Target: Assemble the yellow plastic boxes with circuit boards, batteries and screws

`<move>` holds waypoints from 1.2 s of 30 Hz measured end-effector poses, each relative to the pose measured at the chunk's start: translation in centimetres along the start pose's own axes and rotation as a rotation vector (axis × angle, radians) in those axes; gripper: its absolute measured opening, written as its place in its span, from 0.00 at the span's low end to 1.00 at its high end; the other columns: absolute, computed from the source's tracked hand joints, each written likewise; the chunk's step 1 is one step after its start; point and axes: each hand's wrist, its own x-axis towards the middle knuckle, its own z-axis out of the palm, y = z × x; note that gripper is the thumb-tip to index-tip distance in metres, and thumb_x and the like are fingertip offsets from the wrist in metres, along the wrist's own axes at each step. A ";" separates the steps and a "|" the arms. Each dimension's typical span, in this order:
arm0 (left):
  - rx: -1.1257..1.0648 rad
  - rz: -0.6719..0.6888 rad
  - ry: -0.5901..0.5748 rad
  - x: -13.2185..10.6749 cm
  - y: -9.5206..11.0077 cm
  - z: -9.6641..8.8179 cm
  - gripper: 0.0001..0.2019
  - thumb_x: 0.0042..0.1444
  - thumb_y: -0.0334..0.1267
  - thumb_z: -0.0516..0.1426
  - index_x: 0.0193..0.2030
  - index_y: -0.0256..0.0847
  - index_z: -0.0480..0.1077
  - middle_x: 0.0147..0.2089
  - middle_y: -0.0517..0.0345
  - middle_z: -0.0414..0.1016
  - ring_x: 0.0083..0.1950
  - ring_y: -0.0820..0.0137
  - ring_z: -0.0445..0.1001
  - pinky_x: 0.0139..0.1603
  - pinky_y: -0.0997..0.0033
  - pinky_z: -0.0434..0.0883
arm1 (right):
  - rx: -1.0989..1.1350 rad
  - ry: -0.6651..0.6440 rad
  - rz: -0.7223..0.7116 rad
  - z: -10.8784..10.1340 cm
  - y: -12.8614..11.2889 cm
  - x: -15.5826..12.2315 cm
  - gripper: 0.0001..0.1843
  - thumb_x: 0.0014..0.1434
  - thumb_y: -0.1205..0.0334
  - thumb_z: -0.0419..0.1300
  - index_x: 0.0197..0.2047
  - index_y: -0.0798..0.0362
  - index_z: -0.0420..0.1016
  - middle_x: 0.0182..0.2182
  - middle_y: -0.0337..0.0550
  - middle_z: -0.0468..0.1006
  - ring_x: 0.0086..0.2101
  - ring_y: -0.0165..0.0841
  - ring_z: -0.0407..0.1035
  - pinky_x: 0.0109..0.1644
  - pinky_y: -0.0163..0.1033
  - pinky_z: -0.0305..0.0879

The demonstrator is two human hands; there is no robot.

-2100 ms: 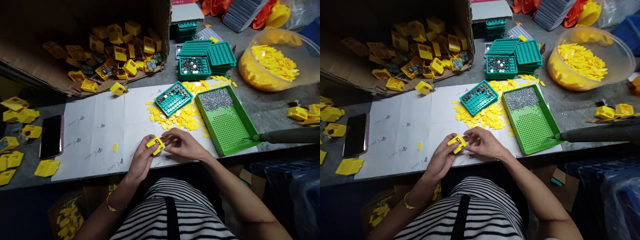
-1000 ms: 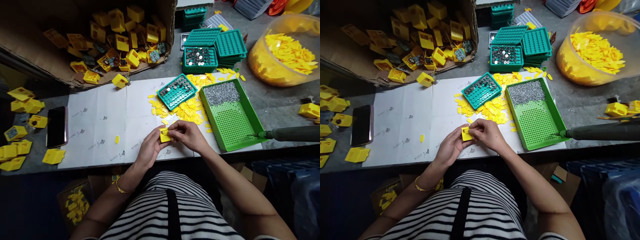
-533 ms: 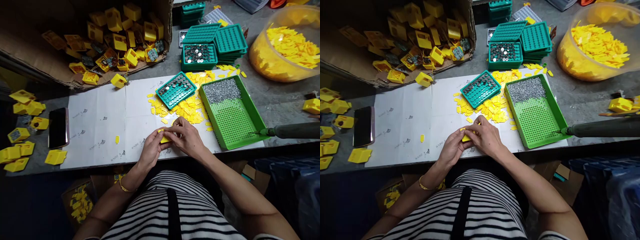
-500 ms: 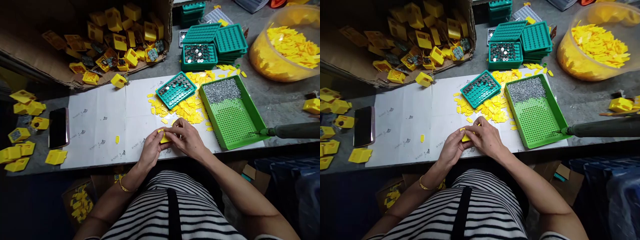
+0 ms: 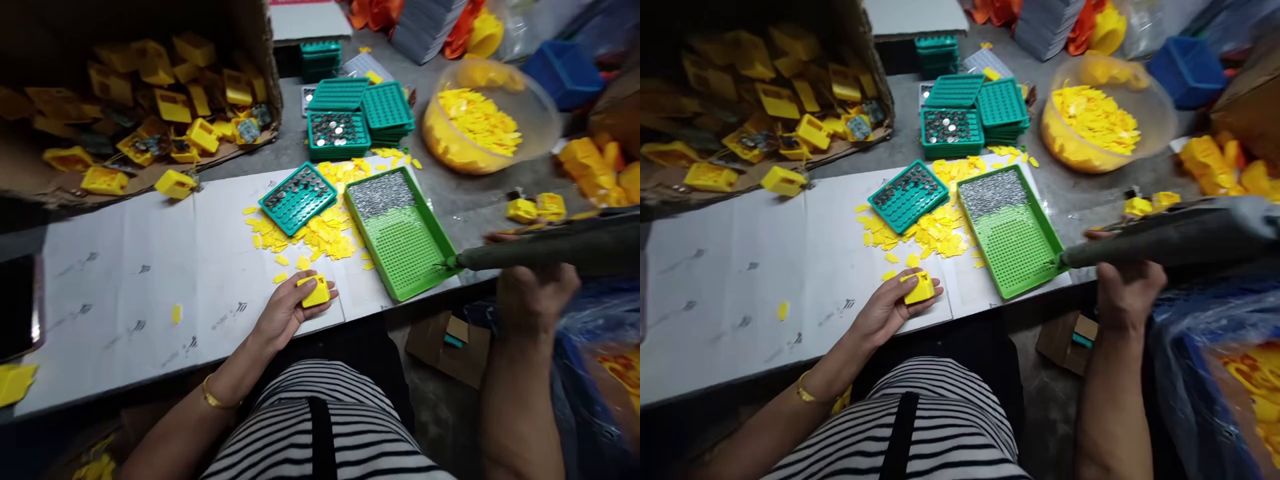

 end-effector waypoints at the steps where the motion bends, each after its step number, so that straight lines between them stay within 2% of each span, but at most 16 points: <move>1: 0.019 -0.018 0.006 0.0 -0.2 0.3 0.15 0.54 0.35 0.63 0.47 0.37 0.68 0.45 0.44 0.81 0.47 0.59 0.81 0.42 0.68 0.79 | 0.096 0.137 -0.040 -0.7 0.6 0.2 0.32 0.63 0.36 0.46 0.63 0.45 0.62 0.44 0.59 0.76 0.48 0.48 0.71 0.46 0.55 0.67; 3: 0.050 -0.043 0.005 0.0 -0.5 0.8 0.14 0.55 0.35 0.62 0.47 0.35 0.69 0.46 0.42 0.80 0.46 0.60 0.81 0.42 0.68 0.79 | 0.304 0.335 -0.132 -1.9 1.2 0.9 0.31 0.58 0.39 0.58 0.58 0.49 0.67 0.37 0.58 0.77 0.40 0.43 0.74 0.43 0.51 0.67; 5: 0.067 -0.062 0.002 0.0 -0.7 1.4 0.14 0.55 0.35 0.62 0.47 0.34 0.70 0.48 0.41 0.79 0.47 0.60 0.81 0.42 0.68 0.80 | 0.409 0.368 -0.177 -2.6 1.1 2.0 0.27 0.53 0.45 0.67 0.52 0.49 0.71 0.32 0.51 0.77 0.33 0.38 0.74 0.40 0.47 0.68; 7: 0.073 -0.083 0.013 0.2 -0.9 2.1 0.14 0.55 0.34 0.62 0.48 0.34 0.70 0.49 0.41 0.79 0.48 0.60 0.81 0.43 0.68 0.79 | 0.448 0.354 -0.228 -2.4 0.5 3.5 0.25 0.49 0.43 0.68 0.47 0.46 0.71 0.27 0.44 0.76 0.29 0.35 0.73 0.35 0.43 0.70; 9: 0.077 -0.107 0.021 0.6 -1.2 2.9 0.14 0.56 0.34 0.61 0.49 0.35 0.69 0.50 0.41 0.78 0.49 0.59 0.80 0.45 0.68 0.79 | 0.574 0.343 -0.337 -1.3 -0.4 5.4 0.26 0.47 0.41 0.69 0.44 0.45 0.68 0.23 0.37 0.74 0.24 0.34 0.72 0.30 0.42 0.71; 12: 0.086 -0.148 -0.013 1.2 -1.7 4.2 0.14 0.58 0.35 0.59 0.50 0.35 0.68 0.51 0.41 0.78 0.49 0.59 0.80 0.47 0.67 0.78 | 0.769 0.370 -0.435 1.6 -2.0 8.0 0.23 0.53 0.41 0.64 0.44 0.46 0.67 0.21 0.33 0.73 0.20 0.31 0.69 0.27 0.39 0.69; 15: 0.114 -0.184 -0.023 1.6 -2.3 5.0 0.13 0.59 0.35 0.59 0.49 0.34 0.68 0.51 0.41 0.78 0.49 0.60 0.80 0.47 0.69 0.78 | 0.828 0.580 -0.428 4.8 -3.6 9.7 0.18 0.57 0.43 0.62 0.42 0.45 0.67 0.17 0.27 0.64 0.15 0.27 0.61 0.22 0.36 0.64; 17: 0.134 -0.194 -0.008 1.8 -2.5 5.2 0.12 0.59 0.35 0.59 0.49 0.34 0.69 0.52 0.40 0.77 0.49 0.62 0.80 0.46 0.71 0.78 | 0.829 0.650 -0.426 6.2 -4.4 10.3 0.16 0.57 0.45 0.61 0.42 0.44 0.66 0.16 0.26 0.61 0.14 0.26 0.58 0.20 0.35 0.61; 20: 0.141 -0.195 -0.005 1.9 -2.6 5.2 0.12 0.60 0.35 0.58 0.50 0.33 0.70 0.54 0.40 0.76 0.50 0.63 0.80 0.47 0.71 0.78 | 0.849 0.646 -0.455 7.3 -5.1 10.6 0.14 0.58 0.47 0.61 0.41 0.44 0.67 0.16 0.26 0.60 0.13 0.26 0.55 0.17 0.34 0.58; 25: 0.132 -0.191 -0.008 2.0 -2.4 5.1 0.13 0.59 0.34 0.58 0.50 0.34 0.70 0.53 0.41 0.77 0.51 0.61 0.79 0.50 0.69 0.77 | 0.911 0.593 -0.471 7.9 -5.5 11.0 0.13 0.57 0.49 0.62 0.40 0.46 0.67 0.15 0.27 0.60 0.12 0.25 0.53 0.15 0.33 0.55; 36: 0.129 -0.181 -0.032 1.9 -2.3 5.1 0.12 0.60 0.34 0.57 0.49 0.34 0.69 0.49 0.42 0.79 0.50 0.62 0.79 0.49 0.68 0.77 | 0.856 0.582 -0.474 8.2 -5.6 11.2 0.15 0.57 0.45 0.62 0.37 0.44 0.65 0.15 0.27 0.57 0.12 0.25 0.53 0.14 0.34 0.54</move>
